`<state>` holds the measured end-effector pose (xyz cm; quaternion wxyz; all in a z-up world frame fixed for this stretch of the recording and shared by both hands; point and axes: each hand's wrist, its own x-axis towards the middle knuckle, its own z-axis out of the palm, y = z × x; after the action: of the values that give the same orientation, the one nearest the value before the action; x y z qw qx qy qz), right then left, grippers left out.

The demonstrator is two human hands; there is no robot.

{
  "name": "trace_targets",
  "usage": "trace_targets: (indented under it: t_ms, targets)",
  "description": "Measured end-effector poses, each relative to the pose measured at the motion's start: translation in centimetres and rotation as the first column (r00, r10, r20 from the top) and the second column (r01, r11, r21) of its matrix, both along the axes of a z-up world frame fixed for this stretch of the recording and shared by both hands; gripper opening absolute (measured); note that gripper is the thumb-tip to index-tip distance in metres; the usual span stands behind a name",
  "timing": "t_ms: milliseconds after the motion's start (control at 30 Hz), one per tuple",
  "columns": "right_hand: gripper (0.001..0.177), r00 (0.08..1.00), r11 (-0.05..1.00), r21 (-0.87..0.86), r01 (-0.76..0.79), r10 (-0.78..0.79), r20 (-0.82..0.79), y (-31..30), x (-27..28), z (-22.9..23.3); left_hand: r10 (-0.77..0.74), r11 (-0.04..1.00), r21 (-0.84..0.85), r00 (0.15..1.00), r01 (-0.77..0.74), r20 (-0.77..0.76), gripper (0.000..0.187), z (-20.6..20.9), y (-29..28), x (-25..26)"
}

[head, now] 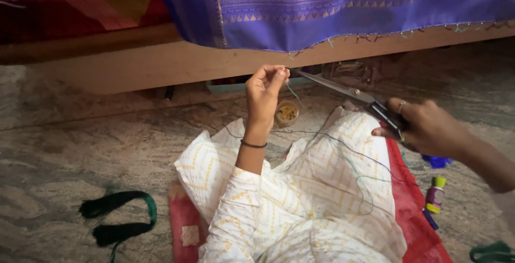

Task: Tying and trimming decorative thread tassels on the edge of a saree.

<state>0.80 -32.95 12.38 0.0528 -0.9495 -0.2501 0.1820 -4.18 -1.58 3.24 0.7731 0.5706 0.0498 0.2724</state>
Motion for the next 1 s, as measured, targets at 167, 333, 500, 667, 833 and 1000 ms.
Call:
trace_targets:
  t_ms: [167, 333, 500, 667, 833, 1000]
  targets:
    - [0.053, 0.951, 0.97, 0.224, -0.095, 0.155, -0.268, -3.5, -4.0, -8.0, 0.021, 0.962, -0.266, 0.986, -0.065, -0.167, 0.009, -0.3, 1.7, -2.8]
    - [0.051, 0.75, 0.974, 0.181, -0.137, 0.221, -0.623, -5.1, -11.7, -11.9, 0.297, 0.948, 0.007, 0.88, -0.317, -0.37, 0.014, 4.4, 8.4, -14.9]
    - [0.052, 0.622, 0.97, 0.161, -0.183, 0.241, -0.745, -5.8, -15.7, -13.7, 0.831, 0.469, 0.639, 0.55, -0.61, -0.084, 0.007, -2.6, 22.5, -29.0]
    - [0.047, 0.748, 0.973, 0.155, -0.172, 0.231, -0.622, -6.0, -13.9, -11.8, 0.989, -0.145, 0.989, 0.037, 0.012, 0.144, 0.047, -4.2, 24.4, -37.2]
    - [0.023, 0.991, 0.946, 0.301, -0.124, 0.132, -0.007, -6.6, -11.0, -14.2, 0.949, 0.133, 0.991, 0.284, 0.02, -0.133, 0.08, -10.3, 13.1, -26.4]
    - [0.02, 0.97, 0.926, 0.324, -0.194, 0.131, 0.206, -4.9, -10.7, -14.6, 0.106, 0.838, 0.54, 0.946, 0.08, -0.306, 0.063, -9.6, -7.9, -14.2]
